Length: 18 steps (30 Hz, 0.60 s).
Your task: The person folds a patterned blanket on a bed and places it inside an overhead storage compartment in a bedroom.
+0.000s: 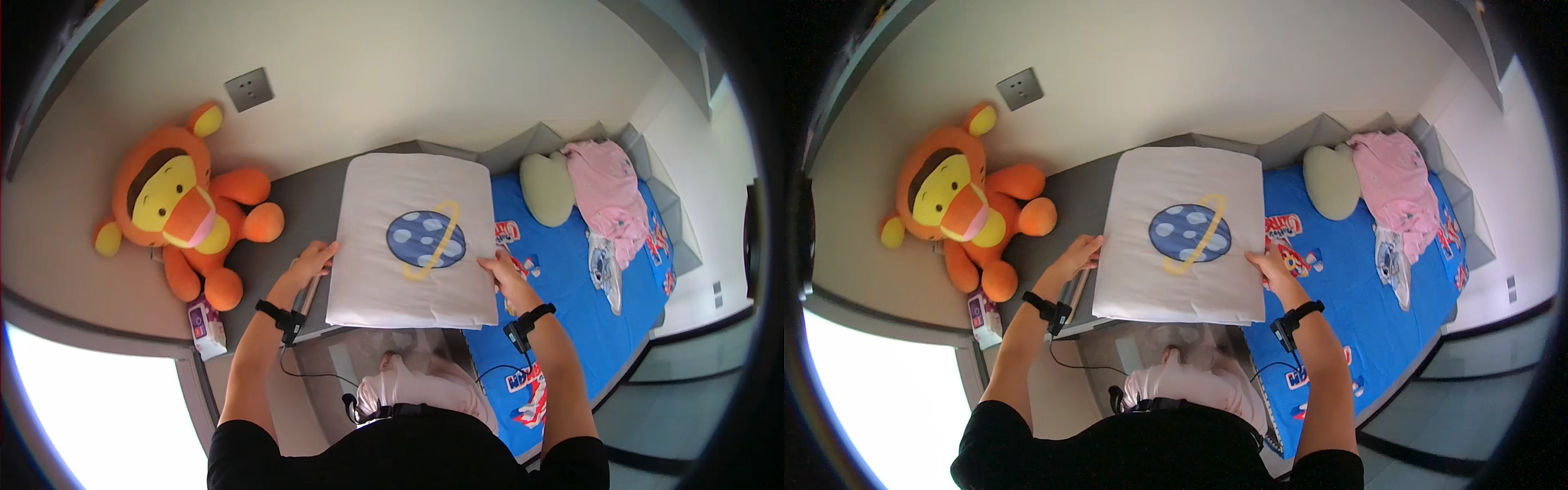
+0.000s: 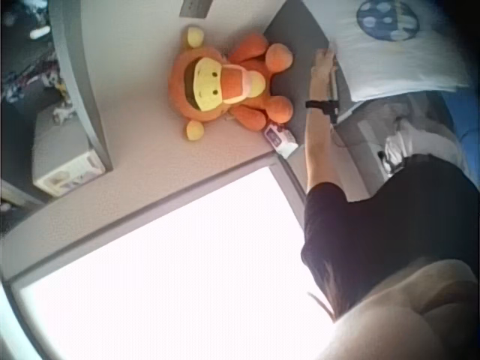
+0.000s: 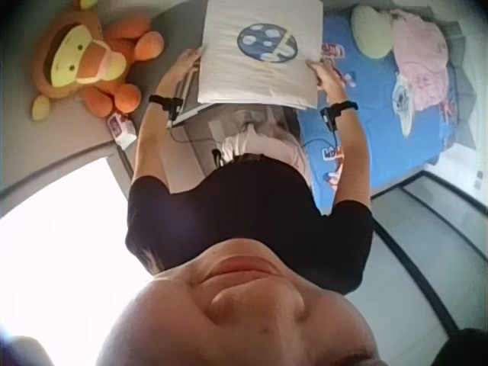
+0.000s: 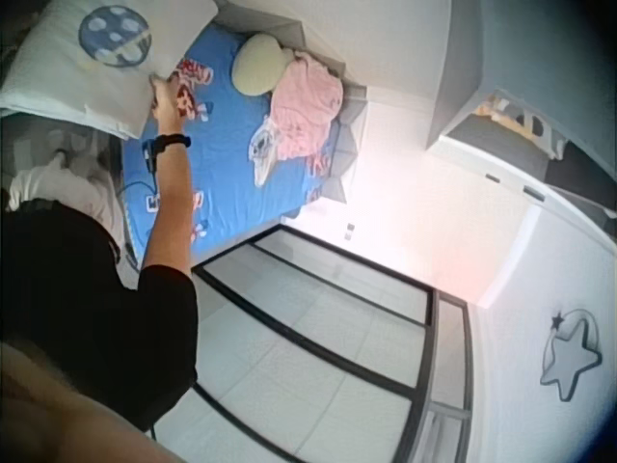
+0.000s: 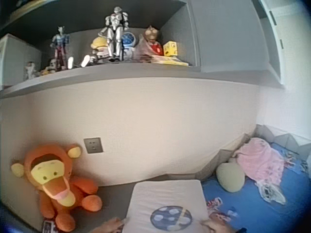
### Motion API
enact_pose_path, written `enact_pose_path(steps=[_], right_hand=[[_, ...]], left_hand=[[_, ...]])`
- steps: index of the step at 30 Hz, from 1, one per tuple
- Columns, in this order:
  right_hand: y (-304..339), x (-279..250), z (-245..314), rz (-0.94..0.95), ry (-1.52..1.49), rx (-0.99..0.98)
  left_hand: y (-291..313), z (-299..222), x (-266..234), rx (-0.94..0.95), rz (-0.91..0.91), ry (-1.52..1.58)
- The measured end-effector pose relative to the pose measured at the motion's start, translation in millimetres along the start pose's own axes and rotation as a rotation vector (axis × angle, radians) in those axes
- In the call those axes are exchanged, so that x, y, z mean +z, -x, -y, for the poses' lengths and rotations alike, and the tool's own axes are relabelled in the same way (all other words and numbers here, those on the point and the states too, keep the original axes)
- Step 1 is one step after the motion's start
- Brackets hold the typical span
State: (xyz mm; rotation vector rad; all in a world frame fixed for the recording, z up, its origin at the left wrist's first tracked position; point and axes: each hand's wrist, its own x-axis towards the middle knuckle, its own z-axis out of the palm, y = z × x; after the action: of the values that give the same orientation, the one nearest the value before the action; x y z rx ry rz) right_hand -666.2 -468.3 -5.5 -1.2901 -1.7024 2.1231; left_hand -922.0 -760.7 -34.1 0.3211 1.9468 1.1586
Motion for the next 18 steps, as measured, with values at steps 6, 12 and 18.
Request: enact_pose_path(steps=[6,12,18], right_hand=[[-2,9,19,0.06,-0.29,0.118],[-16,27,6,0.064,0.066,-0.065],[8,38,-37,-0.165,0.349,-0.221]], left_hand=[[1,-29,26,-0.119,0.109,0.245],[4,-35,40,-0.091,0.082,0.324],[32,-20,67,-0.024,-0.028,0.179]])
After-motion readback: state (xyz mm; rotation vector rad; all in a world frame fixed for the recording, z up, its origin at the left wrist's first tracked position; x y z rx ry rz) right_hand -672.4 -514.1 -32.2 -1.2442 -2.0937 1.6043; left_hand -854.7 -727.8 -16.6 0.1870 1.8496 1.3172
